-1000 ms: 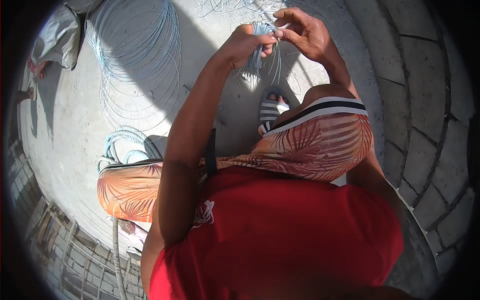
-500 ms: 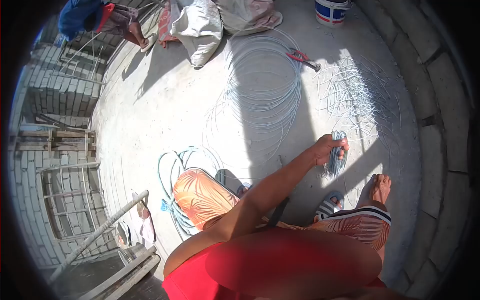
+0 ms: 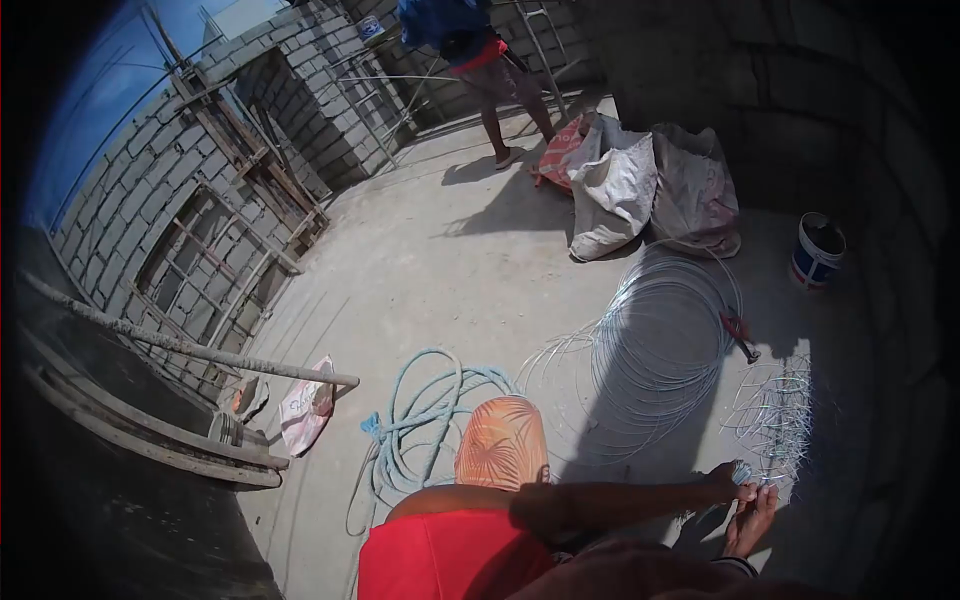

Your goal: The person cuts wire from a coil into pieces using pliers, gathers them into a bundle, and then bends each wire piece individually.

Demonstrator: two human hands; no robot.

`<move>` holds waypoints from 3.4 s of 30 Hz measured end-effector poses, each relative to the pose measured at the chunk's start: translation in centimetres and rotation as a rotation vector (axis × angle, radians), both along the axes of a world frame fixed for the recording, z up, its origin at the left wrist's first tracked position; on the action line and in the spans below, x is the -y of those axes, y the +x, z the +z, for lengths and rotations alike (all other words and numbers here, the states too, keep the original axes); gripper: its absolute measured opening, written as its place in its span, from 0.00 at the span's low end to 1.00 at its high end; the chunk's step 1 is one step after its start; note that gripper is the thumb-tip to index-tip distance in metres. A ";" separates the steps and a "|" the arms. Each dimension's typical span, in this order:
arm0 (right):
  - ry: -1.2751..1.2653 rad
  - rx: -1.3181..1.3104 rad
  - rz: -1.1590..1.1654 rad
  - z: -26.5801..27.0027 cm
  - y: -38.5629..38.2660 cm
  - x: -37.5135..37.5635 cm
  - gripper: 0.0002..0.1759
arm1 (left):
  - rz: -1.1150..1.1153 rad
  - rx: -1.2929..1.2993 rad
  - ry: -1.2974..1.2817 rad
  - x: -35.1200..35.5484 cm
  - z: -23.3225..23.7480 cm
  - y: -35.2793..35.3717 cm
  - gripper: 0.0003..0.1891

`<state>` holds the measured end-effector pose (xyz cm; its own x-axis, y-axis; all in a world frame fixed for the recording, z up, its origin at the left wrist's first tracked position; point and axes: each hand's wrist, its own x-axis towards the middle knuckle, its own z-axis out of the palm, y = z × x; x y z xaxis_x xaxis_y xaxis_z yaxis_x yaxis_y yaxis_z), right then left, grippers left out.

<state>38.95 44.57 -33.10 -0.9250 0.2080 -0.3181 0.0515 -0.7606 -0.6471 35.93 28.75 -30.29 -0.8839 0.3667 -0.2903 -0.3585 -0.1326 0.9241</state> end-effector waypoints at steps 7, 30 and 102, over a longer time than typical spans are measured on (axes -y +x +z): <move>-0.116 -0.193 0.077 -1.4 -0.1 -0.1 0.03 | 0.165 0.020 -0.162 -0.3 -2.3 1.2 0.25; 1.947 0.241 0.605 -2.8 17.7 -4.5 0.20 | 0.124 0.252 0.531 5.1 1.6 -6.6 0.05; 1.400 -0.033 0.365 5.2 -2.2 1.1 0.21 | -0.131 0.176 0.128 6.6 2.3 -4.5 0.08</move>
<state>36.71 43.47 -27.94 -0.9963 0.0798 -0.0329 0.0708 0.5378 -0.8401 31.44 22.20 -27.95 -0.7663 0.5187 -0.3791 -0.5340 -0.1860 0.8248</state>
